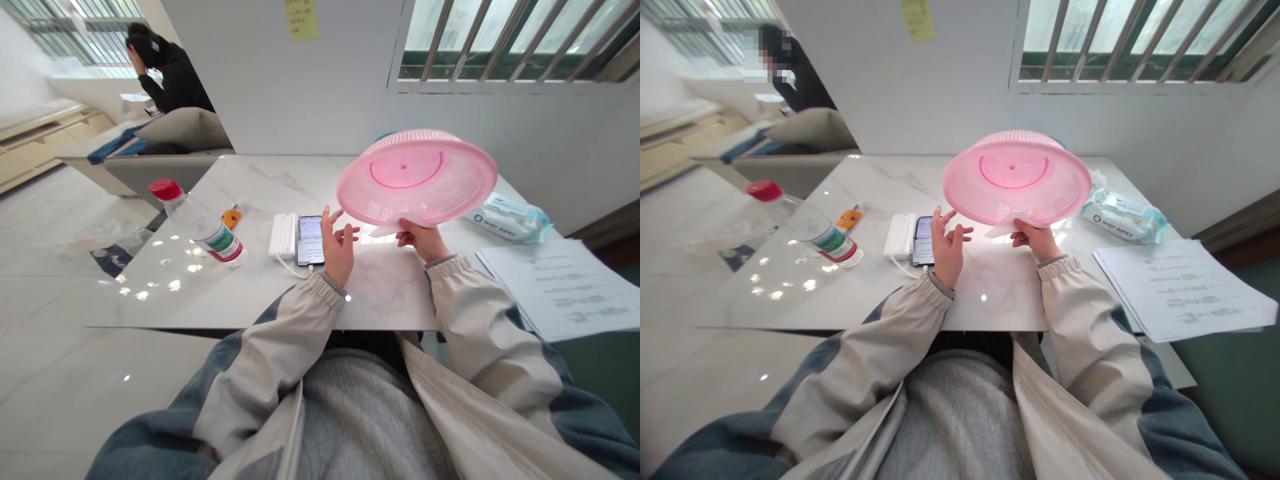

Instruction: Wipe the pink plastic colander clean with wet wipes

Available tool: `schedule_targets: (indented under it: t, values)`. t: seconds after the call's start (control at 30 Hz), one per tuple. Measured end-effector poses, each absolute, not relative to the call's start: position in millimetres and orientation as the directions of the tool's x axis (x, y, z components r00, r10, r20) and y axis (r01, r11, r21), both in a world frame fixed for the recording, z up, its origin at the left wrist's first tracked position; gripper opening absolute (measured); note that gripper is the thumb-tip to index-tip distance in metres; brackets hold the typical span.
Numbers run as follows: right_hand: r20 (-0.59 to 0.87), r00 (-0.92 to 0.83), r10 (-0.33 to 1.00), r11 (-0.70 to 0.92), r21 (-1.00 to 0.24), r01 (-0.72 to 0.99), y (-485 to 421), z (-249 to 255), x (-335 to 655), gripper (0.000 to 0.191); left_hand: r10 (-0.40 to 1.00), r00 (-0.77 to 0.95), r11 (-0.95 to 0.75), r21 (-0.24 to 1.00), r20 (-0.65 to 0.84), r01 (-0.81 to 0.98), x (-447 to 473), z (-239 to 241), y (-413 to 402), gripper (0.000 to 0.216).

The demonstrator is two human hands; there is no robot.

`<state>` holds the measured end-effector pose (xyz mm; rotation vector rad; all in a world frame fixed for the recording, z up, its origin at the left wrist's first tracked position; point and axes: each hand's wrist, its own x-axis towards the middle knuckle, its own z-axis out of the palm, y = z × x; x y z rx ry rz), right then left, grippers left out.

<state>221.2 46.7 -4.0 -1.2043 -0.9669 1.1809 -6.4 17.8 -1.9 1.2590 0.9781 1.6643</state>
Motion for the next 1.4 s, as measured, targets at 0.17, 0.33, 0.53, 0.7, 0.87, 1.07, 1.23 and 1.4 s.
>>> schedule_targets:
  t: [0.17, 0.33, 0.53, 0.7, 0.87, 1.07, 1.23, 1.4]
  values:
    - [-0.030, 0.151, 0.988, -0.012, -0.993, -0.118, 44.4, -4.4, 221.3, 0.042, 0.913, -0.180, -0.394, 0.904, 0.365, -0.167, -7.2, 5.9, 13.1, 0.089]
    - [-0.002, 0.163, 0.987, 0.011, -0.997, -0.082, 44.3, -5.8, 223.3, 0.042, 0.924, -0.137, -0.376, 0.915, 0.357, -0.145, -6.1, 3.1, 14.5, 0.084]
    - [0.010, 0.161, 0.987, 0.022, -0.997, -0.071, 44.9, -7.1, 224.4, 0.041, 0.941, -0.124, -0.331, 0.930, 0.314, -0.157, -5.0, 0.8, 16.4, 0.065]
    - [0.004, 0.150, 0.989, 0.014, -0.997, -0.070, 44.4, -6.8, 223.3, 0.037, 0.944, -0.118, -0.324, 0.932, 0.307, -0.163, -5.3, -0.6, 17.3, 0.061]
    - [-0.011, 0.150, 0.989, -0.002, -0.998, -0.056, 45.2, -9.1, 223.9, 0.038, 0.948, -0.093, -0.315, 0.936, 0.303, -0.157, -4.9, -3.4, 19.1, 0.061]
    - [-0.014, 0.169, 0.986, -0.001, -0.997, -0.079, 45.6, -8.0, 223.7, 0.036, 0.963, -0.026, -0.268, 0.941, 0.269, -0.206, -3.1, -2.7, 17.2, 0.069]
    - [-0.020, 0.191, 0.981, -0.001, -0.995, -0.096, 44.8, -3.4, 221.8, 0.033, 0.958, 0.027, -0.276, 0.941, 0.286, -0.195, -1.7, -4.8, 16.6, 0.078]
    - [-0.016, 0.199, 0.980, 0.005, -0.995, -0.104, 45.7, -2.0, 221.8, 0.034, 0.955, 0.064, -0.275, 0.945, 0.290, -0.175, -1.4, -5.6, 16.1, 0.086]
